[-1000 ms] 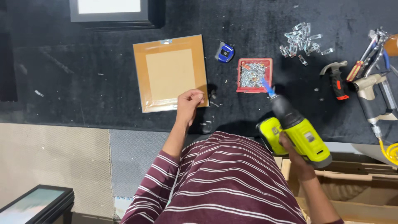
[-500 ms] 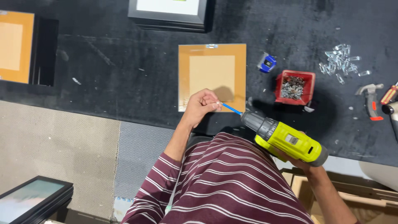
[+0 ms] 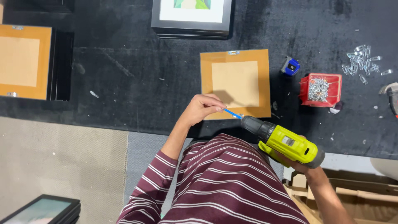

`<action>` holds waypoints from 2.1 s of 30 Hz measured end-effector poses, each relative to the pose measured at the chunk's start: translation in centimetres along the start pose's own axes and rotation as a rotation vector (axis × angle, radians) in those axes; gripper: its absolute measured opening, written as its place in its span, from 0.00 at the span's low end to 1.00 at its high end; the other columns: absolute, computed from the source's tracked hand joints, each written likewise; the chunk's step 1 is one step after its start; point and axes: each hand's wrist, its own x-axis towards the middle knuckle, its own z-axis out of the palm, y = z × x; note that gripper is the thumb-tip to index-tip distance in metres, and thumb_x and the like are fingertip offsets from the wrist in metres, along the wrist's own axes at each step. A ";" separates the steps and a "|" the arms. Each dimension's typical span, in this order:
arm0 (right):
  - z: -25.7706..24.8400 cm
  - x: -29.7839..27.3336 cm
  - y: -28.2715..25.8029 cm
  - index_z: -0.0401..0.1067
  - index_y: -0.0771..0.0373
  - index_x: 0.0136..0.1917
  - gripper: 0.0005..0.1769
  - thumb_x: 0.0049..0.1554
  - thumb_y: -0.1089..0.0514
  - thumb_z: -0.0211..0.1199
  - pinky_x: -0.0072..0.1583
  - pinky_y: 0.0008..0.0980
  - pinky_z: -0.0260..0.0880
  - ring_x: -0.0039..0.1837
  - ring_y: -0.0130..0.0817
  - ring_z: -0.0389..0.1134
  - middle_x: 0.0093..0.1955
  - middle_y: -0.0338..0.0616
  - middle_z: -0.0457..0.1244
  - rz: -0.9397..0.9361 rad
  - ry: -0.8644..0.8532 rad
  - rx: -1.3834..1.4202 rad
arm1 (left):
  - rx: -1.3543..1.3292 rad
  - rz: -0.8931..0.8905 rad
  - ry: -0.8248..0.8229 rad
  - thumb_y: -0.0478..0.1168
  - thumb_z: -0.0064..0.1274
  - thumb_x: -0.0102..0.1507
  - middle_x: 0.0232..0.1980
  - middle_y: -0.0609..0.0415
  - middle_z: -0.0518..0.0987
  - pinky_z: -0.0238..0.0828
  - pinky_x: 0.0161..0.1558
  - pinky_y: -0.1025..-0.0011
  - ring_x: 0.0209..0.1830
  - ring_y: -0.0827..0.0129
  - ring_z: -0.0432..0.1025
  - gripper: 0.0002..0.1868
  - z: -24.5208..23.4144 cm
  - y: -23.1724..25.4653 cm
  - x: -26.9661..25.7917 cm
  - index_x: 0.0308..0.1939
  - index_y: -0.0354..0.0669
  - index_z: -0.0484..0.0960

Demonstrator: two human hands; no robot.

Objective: The person assembles multiple picture frames by inserting artwork and using a power drill to secure hanging hardware with screws.

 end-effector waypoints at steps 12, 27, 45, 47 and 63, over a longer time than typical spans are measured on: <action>0.7 5.7 -7.3 0.77 0.68 0.49 0.17 0.46 0.64 0.72 0.42 0.48 0.76 0.50 0.61 0.74 0.44 0.58 0.72 0.248 0.091 -0.099 | -0.074 -0.367 -0.159 0.30 0.64 0.60 0.36 0.50 0.86 0.76 0.49 0.72 0.39 0.74 0.79 0.09 -2.0 -7.3 3.6 0.44 0.41 0.88; 0.0 12.0 -11.3 0.76 0.72 0.59 0.26 0.50 0.57 0.74 0.53 0.57 0.74 0.59 0.63 0.71 0.53 0.63 0.71 1.187 -0.085 -0.387 | 0.720 -0.203 -0.385 0.21 0.45 0.58 0.78 0.53 0.59 0.44 0.76 0.36 0.83 0.47 0.40 0.28 3.6 -15.9 3.6 0.51 0.56 0.87; 0.6 13.5 -11.3 0.75 0.71 0.60 0.29 0.50 0.52 0.73 0.53 0.62 0.73 0.59 0.68 0.70 0.54 0.67 0.70 1.232 -0.179 -0.444 | 0.863 -0.259 -0.474 0.21 0.47 0.56 0.82 0.57 0.49 0.37 0.76 0.34 0.84 0.46 0.31 0.31 4.1 -16.7 3.5 0.52 0.63 0.87; 0.6 13.2 -10.9 0.75 0.70 0.60 0.31 0.49 0.49 0.74 0.54 0.60 0.74 0.59 0.65 0.71 0.54 0.64 0.70 1.256 -0.183 -0.464 | 0.846 -0.268 -0.468 0.21 0.47 0.56 0.83 0.59 0.48 0.37 0.76 0.34 0.85 0.48 0.30 0.32 4.1 -16.9 3.5 0.52 0.64 0.87; 0.7 15.0 -12.2 0.76 0.69 0.57 0.27 0.49 0.51 0.73 0.53 0.57 0.72 0.56 0.63 0.73 0.50 0.62 0.71 1.308 -0.199 -0.471 | 0.820 -0.294 -0.472 0.20 0.45 0.56 0.83 0.58 0.48 0.35 0.77 0.36 0.85 0.48 0.30 0.33 4.1 -15.0 3.6 0.53 0.62 0.87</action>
